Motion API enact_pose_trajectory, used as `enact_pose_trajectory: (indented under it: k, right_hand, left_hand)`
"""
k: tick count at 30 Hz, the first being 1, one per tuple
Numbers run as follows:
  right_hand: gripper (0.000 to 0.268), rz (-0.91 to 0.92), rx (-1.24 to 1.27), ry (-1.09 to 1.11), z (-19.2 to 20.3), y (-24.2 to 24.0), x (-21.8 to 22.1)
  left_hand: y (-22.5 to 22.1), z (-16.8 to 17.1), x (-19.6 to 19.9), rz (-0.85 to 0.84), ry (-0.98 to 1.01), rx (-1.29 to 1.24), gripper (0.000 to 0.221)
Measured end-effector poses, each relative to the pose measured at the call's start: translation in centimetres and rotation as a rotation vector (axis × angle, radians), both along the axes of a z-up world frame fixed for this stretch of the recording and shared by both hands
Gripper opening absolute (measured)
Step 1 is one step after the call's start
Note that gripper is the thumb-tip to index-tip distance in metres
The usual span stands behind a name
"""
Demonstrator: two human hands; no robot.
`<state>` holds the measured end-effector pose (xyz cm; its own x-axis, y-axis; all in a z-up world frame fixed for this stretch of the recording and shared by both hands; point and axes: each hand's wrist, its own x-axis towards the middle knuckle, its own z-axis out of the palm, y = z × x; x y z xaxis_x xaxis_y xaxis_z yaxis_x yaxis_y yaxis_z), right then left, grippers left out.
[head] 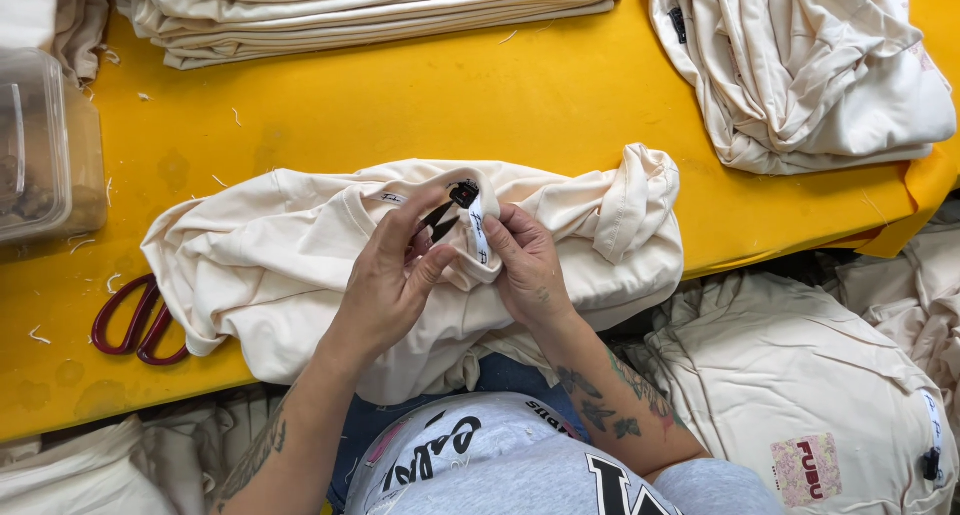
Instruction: Trimming excess fabric and threads from t-shirts using scissors and inspecting labels
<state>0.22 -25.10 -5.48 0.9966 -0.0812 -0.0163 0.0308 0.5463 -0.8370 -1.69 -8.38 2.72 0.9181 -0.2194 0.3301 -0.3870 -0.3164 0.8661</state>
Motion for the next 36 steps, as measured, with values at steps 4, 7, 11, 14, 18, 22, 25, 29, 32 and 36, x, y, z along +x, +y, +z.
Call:
enact_pose_trajectory:
  k: [4, 7, 11, 14, 18, 22, 25, 29, 32, 36]
  right_hand:
    - [0.015, -0.008, 0.049, 0.022, -0.8, -0.2, 0.2]
    - [0.016, 0.017, 0.107, 0.035, -1.5, -0.6, 0.3]
    - [0.016, 0.040, 0.140, 0.050, -1.8, -0.8, 0.4]
    - [0.017, 0.051, 0.154, 0.053, -2.0, -0.8, 0.5]
    - [0.016, 0.072, 0.170, 0.056, -1.4, -0.7, 0.6]
    - [0.016, 0.070, 0.168, 0.056, -1.5, -0.7, 0.5]
    - [0.015, 0.065, 0.159, 0.053, -1.7, -0.7, 0.6]
    - [0.015, 0.064, 0.152, 0.045, -1.6, -0.7, 0.6]
    - [0.015, 0.058, 0.152, 0.040, -1.5, -0.5, 0.5]
    - [0.015, 0.053, 0.153, 0.037, -0.5, -0.2, 0.3]
  left_hand:
    - [0.7, -4.0, 0.7, 0.087, -0.238, 0.184, 0.040]
    - [0.5, -4.8, 0.8, 0.116, -0.291, 0.224, 0.038]
    - [-0.2, -4.9, 0.9, 0.119, -0.329, 0.241, 0.035]
    - [-0.5, -4.8, 1.1, 0.123, -0.352, 0.229, 0.033]
    - [-0.7, -5.0, 1.3, 0.121, -0.371, 0.218, 0.033]
    - [-0.7, -5.2, 1.3, 0.134, -0.394, 0.241, 0.032]
    - [-0.7, -5.3, 1.3, 0.146, -0.399, 0.244, 0.031]
    - [-0.8, -5.1, 1.3, 0.154, -0.438, 0.255, 0.030]
    - [-0.8, -5.3, 1.4, 0.164, -0.460, 0.270, 0.028]
    - [-0.8, -5.7, 1.4, 0.175, -0.466, 0.288, 0.025]
